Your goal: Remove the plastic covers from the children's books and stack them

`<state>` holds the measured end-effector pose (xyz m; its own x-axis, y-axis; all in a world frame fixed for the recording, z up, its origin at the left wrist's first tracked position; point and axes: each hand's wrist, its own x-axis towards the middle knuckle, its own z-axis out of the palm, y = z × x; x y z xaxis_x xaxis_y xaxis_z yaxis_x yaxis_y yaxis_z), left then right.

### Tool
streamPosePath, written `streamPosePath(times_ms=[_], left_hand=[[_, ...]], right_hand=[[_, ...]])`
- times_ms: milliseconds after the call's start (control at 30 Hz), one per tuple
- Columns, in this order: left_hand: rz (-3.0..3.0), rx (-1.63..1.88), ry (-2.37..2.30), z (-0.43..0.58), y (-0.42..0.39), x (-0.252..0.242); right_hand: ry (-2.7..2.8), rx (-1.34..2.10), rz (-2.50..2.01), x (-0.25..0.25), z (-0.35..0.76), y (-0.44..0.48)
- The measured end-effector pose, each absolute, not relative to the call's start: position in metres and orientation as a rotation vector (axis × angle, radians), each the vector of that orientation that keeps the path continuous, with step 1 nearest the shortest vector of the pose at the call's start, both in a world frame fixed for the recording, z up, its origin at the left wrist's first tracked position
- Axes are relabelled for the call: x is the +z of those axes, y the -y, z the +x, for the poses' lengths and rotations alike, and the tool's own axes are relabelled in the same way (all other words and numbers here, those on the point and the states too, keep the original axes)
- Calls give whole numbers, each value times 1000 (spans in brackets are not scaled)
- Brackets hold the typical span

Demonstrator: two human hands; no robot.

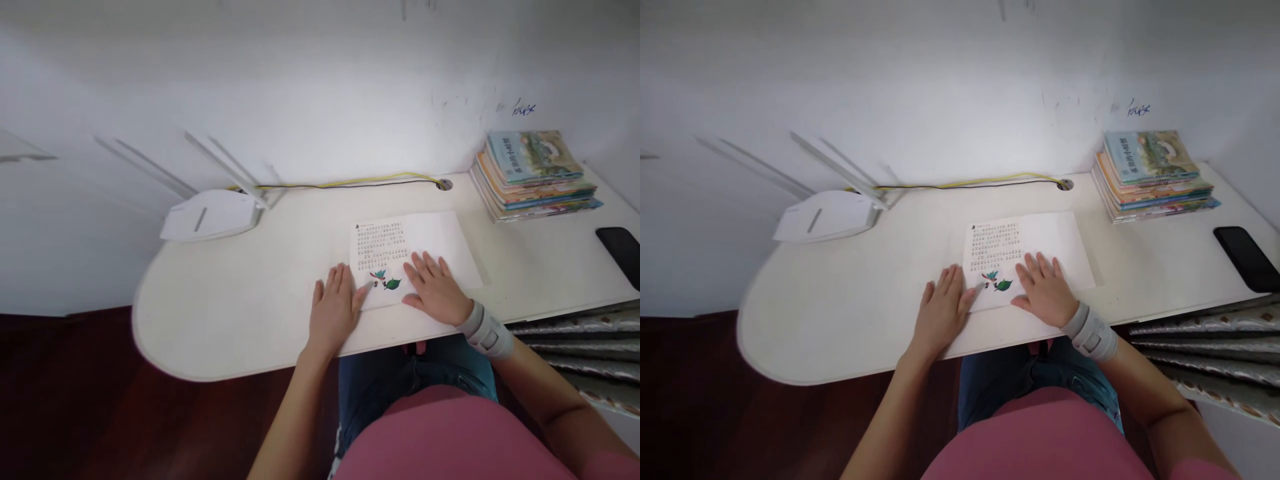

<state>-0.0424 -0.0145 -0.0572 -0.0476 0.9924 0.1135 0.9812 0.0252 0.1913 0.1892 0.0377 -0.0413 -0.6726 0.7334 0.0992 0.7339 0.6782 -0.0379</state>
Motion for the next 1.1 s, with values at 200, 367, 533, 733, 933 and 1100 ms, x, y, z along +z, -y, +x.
streamPosePath(times_ms=[200,367,533,733,933,1100], left_hand=[[2165,315,-2201,-43,15,-59],[2204,329,-2204,-43,16,-57],[2222,321,-2197,-49,15,-58],[2199,170,-2229,-45,14,-51],[2189,147,-2235,-39,13,-44],[2144,255,-2209,-46,11,-50]], right_hand=[[2797,-29,-1239,-45,192,-43],[2773,57,-1212,-42,202,-44],[2457,78,-1311,-38,288,-41],[1693,-467,-2074,-46,462,-26],[1452,-534,-2380,-57,535,-27],[1483,-439,-2339,-53,535,-45]])
